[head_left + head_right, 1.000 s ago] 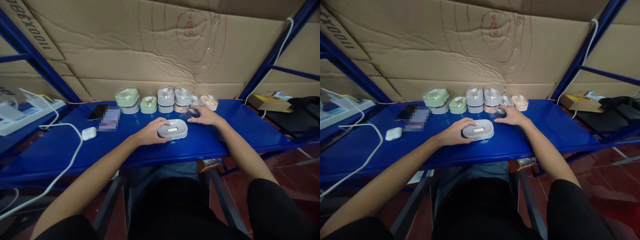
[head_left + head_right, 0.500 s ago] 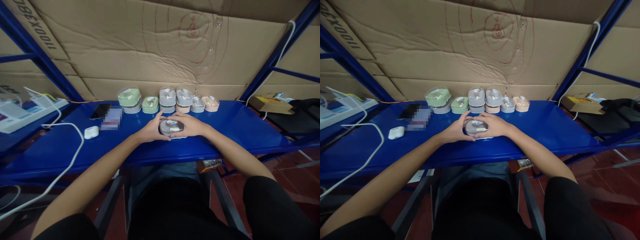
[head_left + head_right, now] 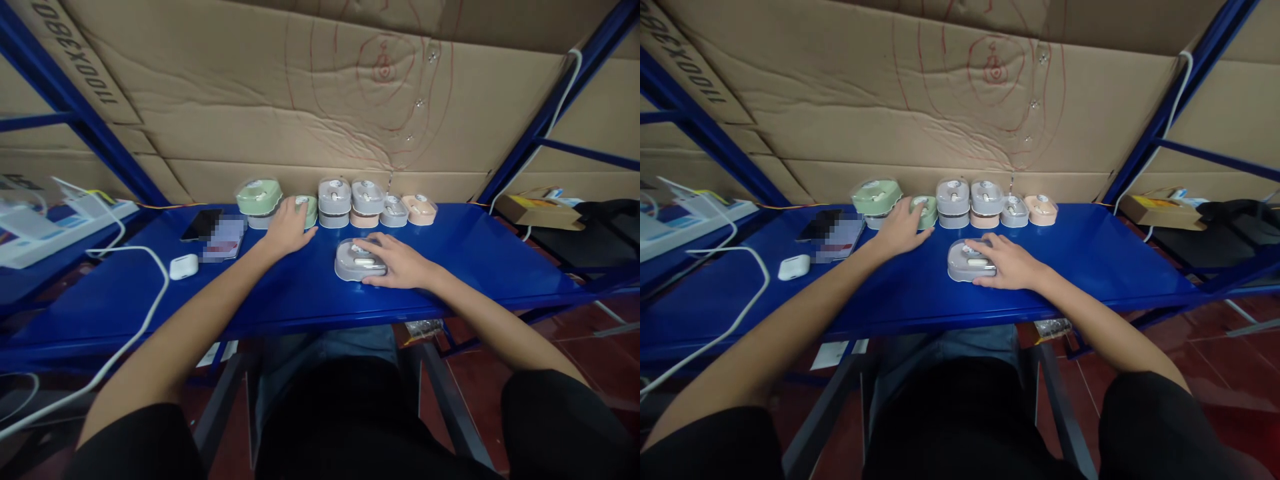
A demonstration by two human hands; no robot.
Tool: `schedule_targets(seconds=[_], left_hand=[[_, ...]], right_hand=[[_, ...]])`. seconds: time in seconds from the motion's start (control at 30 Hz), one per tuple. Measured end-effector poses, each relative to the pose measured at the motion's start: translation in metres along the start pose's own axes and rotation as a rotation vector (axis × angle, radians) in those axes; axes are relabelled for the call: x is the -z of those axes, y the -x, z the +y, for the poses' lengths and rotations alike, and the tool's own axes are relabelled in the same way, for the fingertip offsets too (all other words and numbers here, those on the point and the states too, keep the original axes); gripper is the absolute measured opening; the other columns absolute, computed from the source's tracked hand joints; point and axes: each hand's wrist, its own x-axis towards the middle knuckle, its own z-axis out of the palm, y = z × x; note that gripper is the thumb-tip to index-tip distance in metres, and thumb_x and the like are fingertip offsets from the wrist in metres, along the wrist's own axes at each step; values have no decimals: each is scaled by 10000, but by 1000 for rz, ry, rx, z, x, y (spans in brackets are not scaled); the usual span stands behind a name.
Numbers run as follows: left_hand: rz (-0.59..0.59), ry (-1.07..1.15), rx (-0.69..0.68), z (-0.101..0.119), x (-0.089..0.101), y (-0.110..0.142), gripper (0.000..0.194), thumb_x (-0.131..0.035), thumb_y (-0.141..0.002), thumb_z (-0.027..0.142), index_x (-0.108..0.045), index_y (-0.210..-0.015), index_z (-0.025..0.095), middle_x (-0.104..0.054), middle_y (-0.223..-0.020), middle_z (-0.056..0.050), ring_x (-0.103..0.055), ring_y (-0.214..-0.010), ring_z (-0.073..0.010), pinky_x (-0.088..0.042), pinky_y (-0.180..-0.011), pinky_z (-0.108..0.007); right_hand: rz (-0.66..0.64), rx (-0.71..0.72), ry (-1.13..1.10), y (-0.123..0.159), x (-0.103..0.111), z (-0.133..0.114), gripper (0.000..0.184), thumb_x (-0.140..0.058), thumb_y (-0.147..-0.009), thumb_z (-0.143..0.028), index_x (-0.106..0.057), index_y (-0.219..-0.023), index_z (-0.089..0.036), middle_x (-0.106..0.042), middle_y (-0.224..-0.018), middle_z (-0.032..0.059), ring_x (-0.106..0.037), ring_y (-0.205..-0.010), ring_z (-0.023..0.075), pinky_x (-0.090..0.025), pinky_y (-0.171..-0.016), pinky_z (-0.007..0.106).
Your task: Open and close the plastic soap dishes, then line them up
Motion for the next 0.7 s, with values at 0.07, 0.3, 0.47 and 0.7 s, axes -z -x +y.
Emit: schedule_targets(seconds=[0.07, 0.3, 0.47, 0.7], left_hand=[[-52, -99, 23, 5, -3, -3, 794, -631, -1057, 434, -438, -1691, -1, -450, -1707, -375, -392, -1653, -533, -348, -1349, -634], [-56, -241, 69, 29, 15, 30, 718, -669, -1049, 521, -582, -1578, 43, -610, -1529, -331, -564, -1460, -519, -457, -1229, -590], [34, -208, 218, 55, 31, 57, 824, -691, -1012, 664, -608, -1525, 25, -620, -1483, -358, -603, -1376, -570, -549, -1089, -620], [-97, -120, 264, 64, 28, 68, 829, -711, -1002, 641, -591, -1630, 113, -541, -1612, -367, -665, -1285, -606, -647, -894, -644]], right_hand=[[-13, 28, -53, 9, 5, 3, 1005, -807, -952, -776, -486, -1790, -323, -620, -1570, 201, -643, -1440, 461, -577, -1199, 679], [333, -196, -8, 43, 46, 52, 996, -831, -872, -855, -598, -1686, -330, -712, -1514, 169, -699, -1349, 452, -559, -1177, 697], [549, -800, 184, 9, 87, 121, 954, -837, -917, -730, -614, -1631, -138, -732, -1440, 271, -662, -1343, 456, -514, -1170, 668], [326, -1224, 245, -54, 91, 129, 847, -864, -957, -604, -650, -1595, -90, -615, -1552, 386, -642, -1432, 465, -528, -1129, 548]])
